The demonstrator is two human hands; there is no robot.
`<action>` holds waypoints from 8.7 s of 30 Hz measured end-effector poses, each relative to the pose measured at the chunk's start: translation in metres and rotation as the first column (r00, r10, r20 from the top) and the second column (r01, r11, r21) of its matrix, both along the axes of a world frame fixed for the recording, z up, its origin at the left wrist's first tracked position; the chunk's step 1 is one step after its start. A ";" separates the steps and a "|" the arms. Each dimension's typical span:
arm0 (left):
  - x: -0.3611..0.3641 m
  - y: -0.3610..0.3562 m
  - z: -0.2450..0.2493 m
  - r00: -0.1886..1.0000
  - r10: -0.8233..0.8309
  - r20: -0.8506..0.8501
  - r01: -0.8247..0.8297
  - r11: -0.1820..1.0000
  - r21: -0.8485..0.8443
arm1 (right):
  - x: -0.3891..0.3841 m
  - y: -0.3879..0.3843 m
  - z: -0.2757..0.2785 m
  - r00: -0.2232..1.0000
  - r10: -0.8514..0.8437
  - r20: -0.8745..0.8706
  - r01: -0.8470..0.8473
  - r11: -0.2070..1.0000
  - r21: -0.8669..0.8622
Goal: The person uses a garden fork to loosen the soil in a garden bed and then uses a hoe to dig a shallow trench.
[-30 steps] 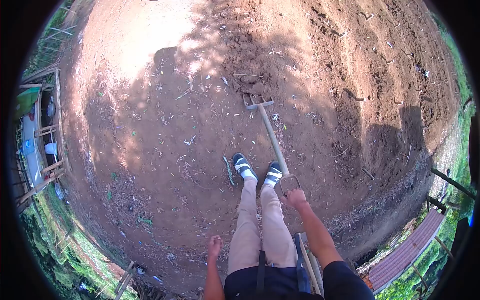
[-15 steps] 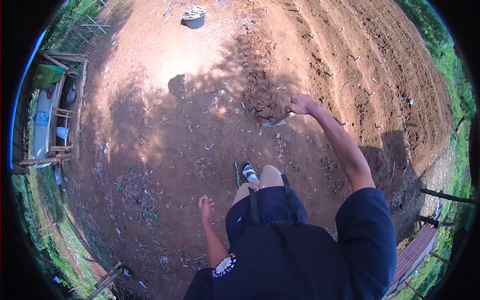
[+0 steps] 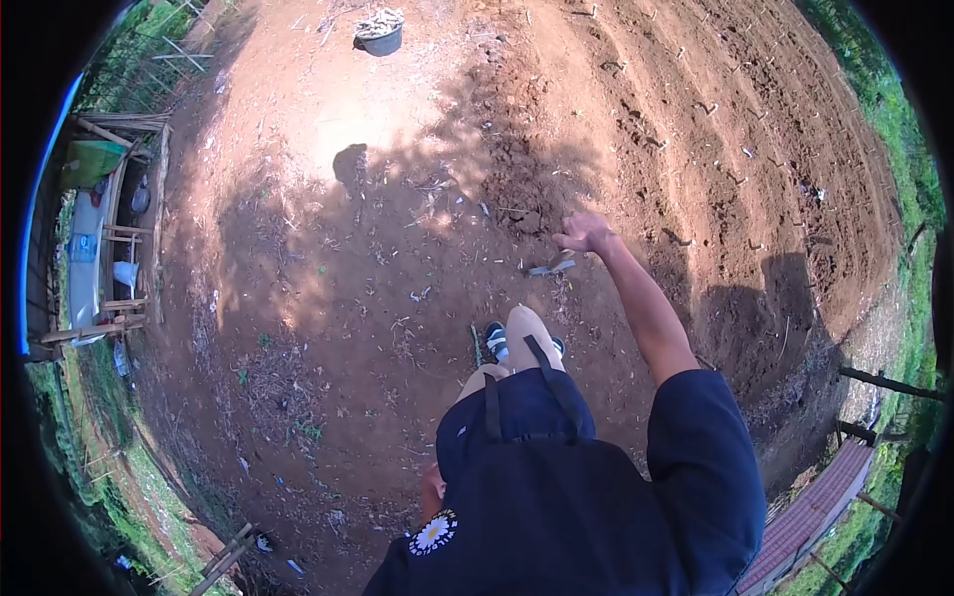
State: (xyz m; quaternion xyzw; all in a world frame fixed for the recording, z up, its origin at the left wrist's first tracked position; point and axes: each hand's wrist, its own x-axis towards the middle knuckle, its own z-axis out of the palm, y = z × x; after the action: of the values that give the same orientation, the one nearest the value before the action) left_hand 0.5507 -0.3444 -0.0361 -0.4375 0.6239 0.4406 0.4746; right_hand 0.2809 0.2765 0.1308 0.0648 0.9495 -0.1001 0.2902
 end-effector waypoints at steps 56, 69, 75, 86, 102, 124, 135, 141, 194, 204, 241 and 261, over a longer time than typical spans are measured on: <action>-0.178 0.083 0.044 0.824 -0.527 -0.208 0.503 0.850 -0.159 | 0.246 -0.065 -0.135 0.952 -0.033 0.303 0.110 0.964 -0.242; -0.093 -0.012 0.078 0.965 -0.261 -0.025 0.250 0.946 -0.205 | 0.102 0.009 -0.075 0.986 -0.168 0.001 0.168 0.984 -0.054; -0.152 0.043 0.070 0.928 -0.373 0.029 0.369 0.901 -0.230 | 0.057 0.034 -0.076 0.988 -0.152 0.002 0.152 0.985 -0.084; -0.291 0.191 0.026 0.888 -0.355 -0.292 0.347 0.934 -0.081 | 0.000 0.072 -0.083 0.987 -0.149 0.056 0.157 0.968 -0.197; -0.103 0.057 0.047 0.805 -0.313 -0.503 0.236 0.948 -0.213 | -0.033 0.037 -0.108 0.986 -0.119 -0.115 0.121 0.993 0.010; 0.082 0.043 0.043 0.975 -0.150 -0.164 0.137 0.987 -0.090 | 0.052 0.001 -0.141 0.897 -0.121 -0.424 0.179 0.979 0.099; 0.133 0.089 0.029 0.934 -0.192 -0.301 0.188 0.981 -0.040 | 0.135 -0.024 -0.168 0.467 -0.036 -0.884 0.095 0.995 0.010; 0.162 0.118 0.028 0.924 -0.239 -0.300 0.238 0.970 -0.041 | 0.132 -0.021 -0.161 0.541 -0.080 -0.837 0.092 0.995 -0.035; 0.251 0.044 0.041 0.956 -0.178 -0.231 0.160 0.983 -0.093 | 0.399 -0.132 -0.292 0.939 -0.035 0.342 0.068 0.994 -0.085; 0.187 0.041 0.076 0.906 0.156 -0.393 -0.187 0.982 -0.041 | 0.174 -0.026 0.017 0.924 -0.044 -0.380 0.062 0.997 0.035; 0.060 0.113 0.030 0.900 -0.119 -0.419 0.093 0.992 -0.081 | 0.205 -0.062 -0.001 0.925 -0.119 -0.362 0.153 0.986 0.066; -0.046 0.163 -0.026 0.872 -0.200 -0.447 0.247 0.968 0.049 | 0.206 0.022 -0.019 0.998 0.036 -0.048 -0.035 0.999 0.018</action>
State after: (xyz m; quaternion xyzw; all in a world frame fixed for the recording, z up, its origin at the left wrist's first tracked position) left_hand 0.5043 -0.1812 -0.0621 -0.2266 0.7371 0.5018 0.3918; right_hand 0.4872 0.2988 0.1115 0.0479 0.9581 -0.0883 0.2682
